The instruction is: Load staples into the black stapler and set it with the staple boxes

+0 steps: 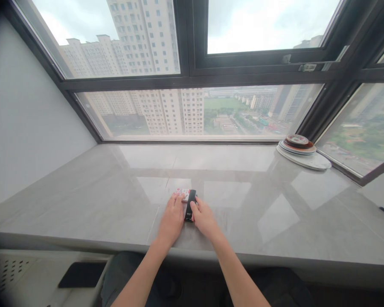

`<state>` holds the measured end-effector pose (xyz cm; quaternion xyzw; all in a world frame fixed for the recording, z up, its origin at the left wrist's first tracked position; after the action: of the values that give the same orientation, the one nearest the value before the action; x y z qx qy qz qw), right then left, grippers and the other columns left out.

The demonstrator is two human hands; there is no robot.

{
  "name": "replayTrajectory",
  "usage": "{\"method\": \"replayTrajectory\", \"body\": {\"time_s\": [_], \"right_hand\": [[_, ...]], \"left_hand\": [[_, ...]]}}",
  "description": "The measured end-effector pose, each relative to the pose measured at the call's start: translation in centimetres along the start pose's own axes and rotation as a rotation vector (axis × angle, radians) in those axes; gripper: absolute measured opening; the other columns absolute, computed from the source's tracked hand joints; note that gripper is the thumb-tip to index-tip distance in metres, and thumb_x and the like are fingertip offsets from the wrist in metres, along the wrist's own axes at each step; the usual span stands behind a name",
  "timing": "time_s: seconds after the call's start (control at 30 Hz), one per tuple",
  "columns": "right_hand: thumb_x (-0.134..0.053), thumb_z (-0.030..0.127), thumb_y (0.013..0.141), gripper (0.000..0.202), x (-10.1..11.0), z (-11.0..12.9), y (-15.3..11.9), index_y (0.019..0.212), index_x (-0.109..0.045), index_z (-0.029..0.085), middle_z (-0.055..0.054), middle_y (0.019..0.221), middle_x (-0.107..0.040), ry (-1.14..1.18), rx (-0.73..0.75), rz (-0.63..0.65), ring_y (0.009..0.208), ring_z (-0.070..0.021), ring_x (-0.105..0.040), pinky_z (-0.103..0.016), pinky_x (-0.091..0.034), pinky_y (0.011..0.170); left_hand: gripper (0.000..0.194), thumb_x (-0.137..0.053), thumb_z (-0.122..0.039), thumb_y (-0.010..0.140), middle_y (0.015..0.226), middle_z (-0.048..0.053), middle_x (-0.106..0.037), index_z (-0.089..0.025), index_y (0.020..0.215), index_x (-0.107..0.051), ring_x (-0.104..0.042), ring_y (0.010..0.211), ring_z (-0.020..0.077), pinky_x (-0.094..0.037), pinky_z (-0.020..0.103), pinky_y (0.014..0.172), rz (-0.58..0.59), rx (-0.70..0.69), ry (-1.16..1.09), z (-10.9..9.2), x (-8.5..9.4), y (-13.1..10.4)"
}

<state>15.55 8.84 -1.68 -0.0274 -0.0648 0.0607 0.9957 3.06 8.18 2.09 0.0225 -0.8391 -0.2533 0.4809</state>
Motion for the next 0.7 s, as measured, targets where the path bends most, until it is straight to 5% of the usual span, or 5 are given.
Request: {"method": "replayTrajectory", "body": {"time_s": [0.4, 0.7], "right_hand": [[-0.043, 0.047, 0.102, 0.038, -13.9, 2.5, 4.8, 0.127, -0.059, 0.023, 0.004, 0.062, -0.056, 0.089, 0.071, 0.201, 0.048, -0.0133, -0.049, -0.025, -0.04, 0.049], [-0.046, 0.053, 0.101, 0.041, -15.6, 2.1, 5.8, 0.128, -0.059, 0.025, 0.003, 0.064, -0.056, 0.109, 0.058, 0.193, 0.051, -0.0136, -0.049, -0.026, -0.041, 0.051]], "left_hand": [[0.042, -0.033, -0.021, 0.105, 0.156, 0.012, -0.046, -0.022, 0.145, -0.045, -0.037, 0.15, 0.0249, -0.038, 0.052, 0.12, -0.051, 0.07, 0.082, 12.0, 7.2, -1.0], [0.041, -0.033, -0.023, 0.104, 0.157, 0.008, -0.046, -0.024, 0.141, -0.052, -0.04, 0.148, 0.0227, -0.037, 0.048, 0.121, -0.084, 0.112, 0.07, 14.0, 8.0, -0.6]]}}
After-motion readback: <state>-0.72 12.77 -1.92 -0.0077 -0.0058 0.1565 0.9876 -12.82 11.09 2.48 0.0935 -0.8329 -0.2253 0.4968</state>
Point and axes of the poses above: each hand's wrist, its own y-axis towards the middle knuckle, its own x-axis out of the back of the hand, z = x × y, the point moved 10 cm from there along y, towards the middle knuckle
